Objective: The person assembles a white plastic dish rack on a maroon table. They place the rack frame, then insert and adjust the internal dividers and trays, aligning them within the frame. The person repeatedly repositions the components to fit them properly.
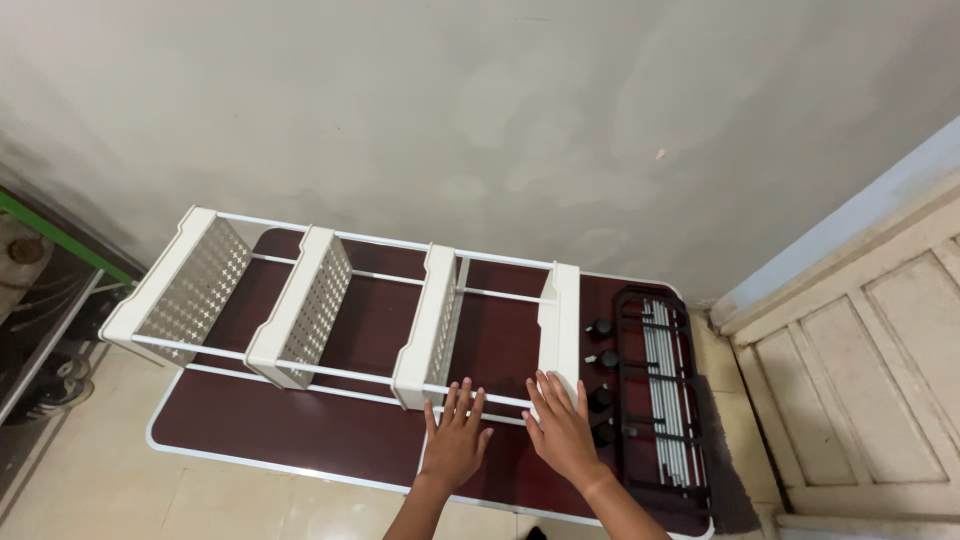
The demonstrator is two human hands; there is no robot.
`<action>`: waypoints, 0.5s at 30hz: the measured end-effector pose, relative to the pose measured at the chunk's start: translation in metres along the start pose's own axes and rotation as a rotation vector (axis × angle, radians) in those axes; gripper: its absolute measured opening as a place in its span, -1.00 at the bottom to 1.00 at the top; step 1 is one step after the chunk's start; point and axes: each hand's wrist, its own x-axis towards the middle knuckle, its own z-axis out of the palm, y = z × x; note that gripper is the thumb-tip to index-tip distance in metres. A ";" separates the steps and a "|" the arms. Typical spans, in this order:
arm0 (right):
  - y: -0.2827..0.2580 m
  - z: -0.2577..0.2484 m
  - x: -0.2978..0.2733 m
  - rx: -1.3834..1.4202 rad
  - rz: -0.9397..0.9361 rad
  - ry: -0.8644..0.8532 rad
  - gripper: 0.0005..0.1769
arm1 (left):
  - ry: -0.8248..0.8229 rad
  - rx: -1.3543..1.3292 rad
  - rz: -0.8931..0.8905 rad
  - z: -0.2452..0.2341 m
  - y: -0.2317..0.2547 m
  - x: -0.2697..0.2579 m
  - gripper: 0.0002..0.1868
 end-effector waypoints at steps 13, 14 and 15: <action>-0.080 0.011 0.010 -0.024 0.107 -0.001 -0.37 | 0.041 0.030 0.125 -0.013 -0.084 -0.030 -0.23; -0.085 0.012 0.012 -0.027 0.112 0.007 -0.37 | 0.051 0.029 0.130 -0.014 -0.092 -0.032 -0.23; -0.090 0.013 0.014 -0.030 0.113 0.014 -0.37 | 0.063 0.026 0.132 -0.016 -0.099 -0.034 -0.23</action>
